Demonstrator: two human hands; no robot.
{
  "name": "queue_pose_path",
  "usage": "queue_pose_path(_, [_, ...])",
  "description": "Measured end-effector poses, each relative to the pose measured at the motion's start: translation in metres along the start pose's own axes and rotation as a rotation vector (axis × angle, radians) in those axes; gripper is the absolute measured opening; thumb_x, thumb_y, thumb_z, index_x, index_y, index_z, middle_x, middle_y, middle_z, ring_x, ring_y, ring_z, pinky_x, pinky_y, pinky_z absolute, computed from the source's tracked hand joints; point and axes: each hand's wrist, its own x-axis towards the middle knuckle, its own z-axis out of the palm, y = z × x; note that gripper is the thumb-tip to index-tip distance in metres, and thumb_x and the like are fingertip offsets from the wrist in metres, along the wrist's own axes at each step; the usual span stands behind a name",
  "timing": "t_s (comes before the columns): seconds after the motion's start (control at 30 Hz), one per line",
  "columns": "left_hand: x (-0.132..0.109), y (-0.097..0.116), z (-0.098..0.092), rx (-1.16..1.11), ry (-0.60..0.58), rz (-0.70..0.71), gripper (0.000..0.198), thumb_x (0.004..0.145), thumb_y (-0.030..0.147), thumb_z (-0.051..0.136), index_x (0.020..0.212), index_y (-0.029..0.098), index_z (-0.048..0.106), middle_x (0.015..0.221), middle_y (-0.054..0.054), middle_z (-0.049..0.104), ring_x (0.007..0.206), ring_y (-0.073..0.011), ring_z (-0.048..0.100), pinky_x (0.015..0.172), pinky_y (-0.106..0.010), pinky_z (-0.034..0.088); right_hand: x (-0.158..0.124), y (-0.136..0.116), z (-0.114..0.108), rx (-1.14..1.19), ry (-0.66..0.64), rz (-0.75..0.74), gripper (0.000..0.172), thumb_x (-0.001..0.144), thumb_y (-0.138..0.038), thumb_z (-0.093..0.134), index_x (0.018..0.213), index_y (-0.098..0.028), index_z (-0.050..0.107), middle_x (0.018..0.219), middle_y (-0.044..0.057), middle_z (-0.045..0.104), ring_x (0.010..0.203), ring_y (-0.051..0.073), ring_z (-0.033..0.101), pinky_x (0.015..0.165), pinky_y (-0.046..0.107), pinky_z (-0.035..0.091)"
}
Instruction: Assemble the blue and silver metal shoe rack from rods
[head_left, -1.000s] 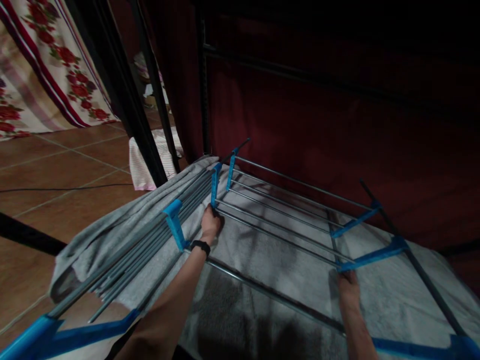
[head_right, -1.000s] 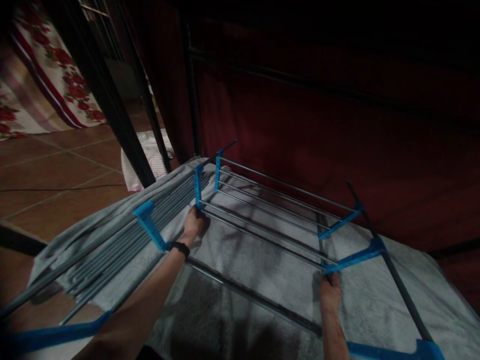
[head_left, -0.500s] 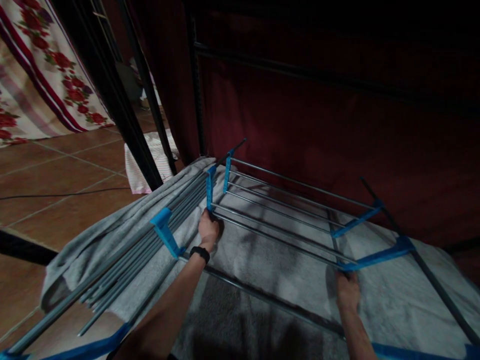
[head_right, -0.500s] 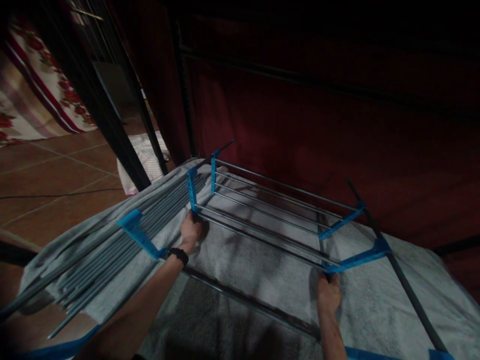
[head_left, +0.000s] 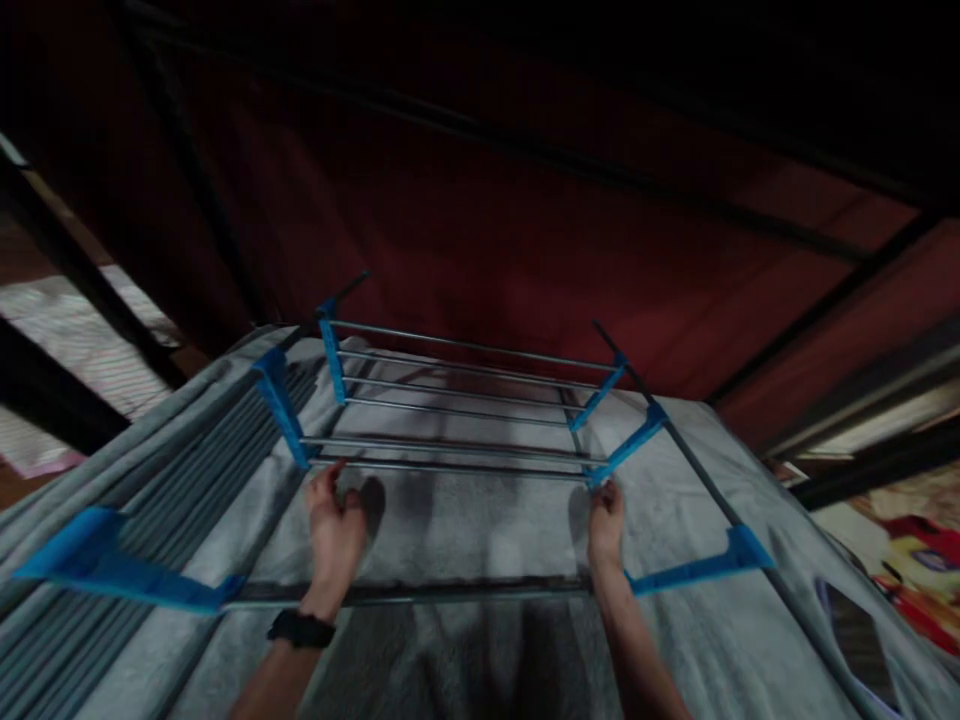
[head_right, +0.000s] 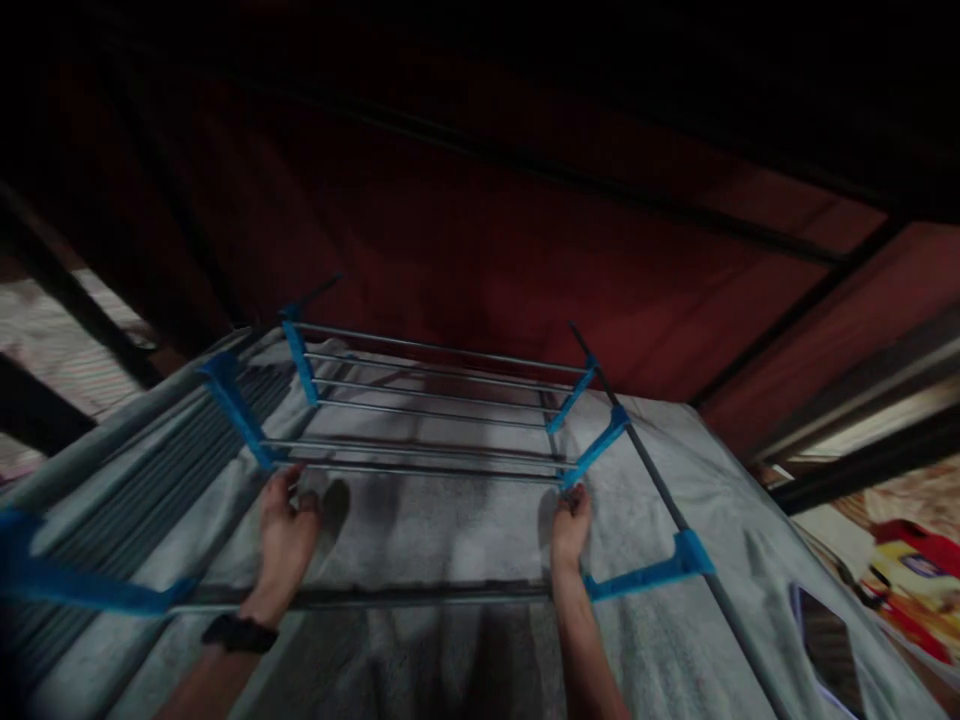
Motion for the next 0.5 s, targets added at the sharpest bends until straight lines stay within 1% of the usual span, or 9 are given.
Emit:
queue_pose_path(0.07, [-0.012, 0.026, 0.0, -0.092, -0.099, 0.149, 0.032, 0.084, 0.02, 0.046, 0.11, 0.019, 0.065, 0.113, -0.01, 0.066, 0.112, -0.0285, 0.061, 0.103, -0.047, 0.048, -0.015, -0.005, 0.006, -0.05, 0.071, -0.048, 0.055, 0.067, -0.034, 0.053, 0.12, -0.019, 0.06, 0.123, 0.011, 0.062, 0.118, 0.027, 0.055, 0.108, 0.046, 0.04])
queue_pose_path(0.13, [-0.014, 0.053, 0.002, -0.163, -0.173, 0.251, 0.028, 0.088, 0.022, 0.045, 0.105, 0.02, 0.067, 0.106, -0.008, 0.069, 0.105, -0.0254, 0.064, 0.099, -0.042, 0.05, -0.027, -0.012, 0.011, -0.08, 0.094, -0.087, 0.057, 0.071, -0.033, 0.052, 0.126, -0.018, 0.057, 0.132, 0.014, 0.057, 0.126, 0.028, 0.051, 0.112, 0.046, 0.036])
queue_pose_path(0.2, [-0.006, 0.081, 0.008, -0.205, -0.235, 0.286, 0.028, 0.09, 0.024, 0.046, 0.105, 0.021, 0.069, 0.104, -0.007, 0.071, 0.102, -0.0233, 0.066, 0.095, -0.038, 0.052, -0.032, -0.023, 0.015, -0.063, 0.092, -0.116, 0.056, 0.075, -0.032, 0.05, 0.128, -0.017, 0.056, 0.132, 0.015, 0.056, 0.125, 0.028, 0.052, 0.112, 0.046, 0.036])
queue_pose_path(0.27, [0.009, 0.109, 0.021, -0.23, -0.329, 0.286, 0.029, 0.09, 0.024, 0.046, 0.106, 0.019, 0.069, 0.103, -0.007, 0.073, 0.098, -0.0223, 0.068, 0.092, -0.036, 0.053, -0.029, -0.037, 0.018, -0.026, 0.073, -0.165, 0.052, 0.077, -0.031, 0.048, 0.126, -0.016, 0.057, 0.128, 0.014, 0.059, 0.118, 0.026, 0.056, 0.108, 0.046, 0.041])
queue_pose_path(0.33, [0.027, 0.137, 0.044, -0.201, -0.497, 0.308, 0.033, 0.091, 0.024, 0.044, 0.11, 0.018, 0.069, 0.102, -0.008, 0.075, 0.096, -0.0224, 0.069, 0.089, -0.035, 0.054, -0.017, -0.053, 0.023, -0.014, 0.01, -0.227, 0.048, 0.078, -0.029, 0.046, 0.122, -0.017, 0.059, 0.124, 0.013, 0.062, 0.112, 0.025, 0.059, 0.104, 0.045, 0.045])
queue_pose_path(0.37, [0.035, 0.15, 0.059, -0.149, -0.607, 0.343, 0.034, 0.092, 0.025, 0.043, 0.113, 0.018, 0.069, 0.103, -0.008, 0.076, 0.095, -0.0228, 0.069, 0.089, -0.035, 0.054, -0.008, -0.061, 0.027, -0.035, -0.029, -0.244, 0.048, 0.077, -0.028, 0.045, 0.121, -0.017, 0.061, 0.122, 0.013, 0.063, 0.112, 0.025, 0.059, 0.104, 0.044, 0.045])
queue_pose_path(0.43, [0.048, 0.17, 0.093, 0.022, -0.805, 0.482, 0.035, 0.093, 0.024, 0.043, 0.114, 0.019, 0.07, 0.111, -0.01, 0.075, 0.103, -0.0247, 0.069, 0.095, -0.036, 0.051, 0.014, -0.075, 0.036, -0.134, -0.108, -0.237, 0.049, 0.075, -0.024, 0.045, 0.12, -0.015, 0.064, 0.123, 0.013, 0.064, 0.117, 0.026, 0.058, 0.107, 0.044, 0.043])
queue_pose_path(0.5, [0.054, 0.182, 0.129, 0.135, -1.004, 0.662, 0.033, 0.092, 0.02, 0.045, 0.111, 0.018, 0.072, 0.117, -0.011, 0.074, 0.109, -0.0257, 0.067, 0.101, -0.036, 0.048, 0.039, -0.087, 0.045, -0.265, -0.192, -0.185, 0.049, 0.075, -0.019, 0.046, 0.12, -0.012, 0.065, 0.123, 0.015, 0.063, 0.124, 0.029, 0.055, 0.111, 0.046, 0.04])
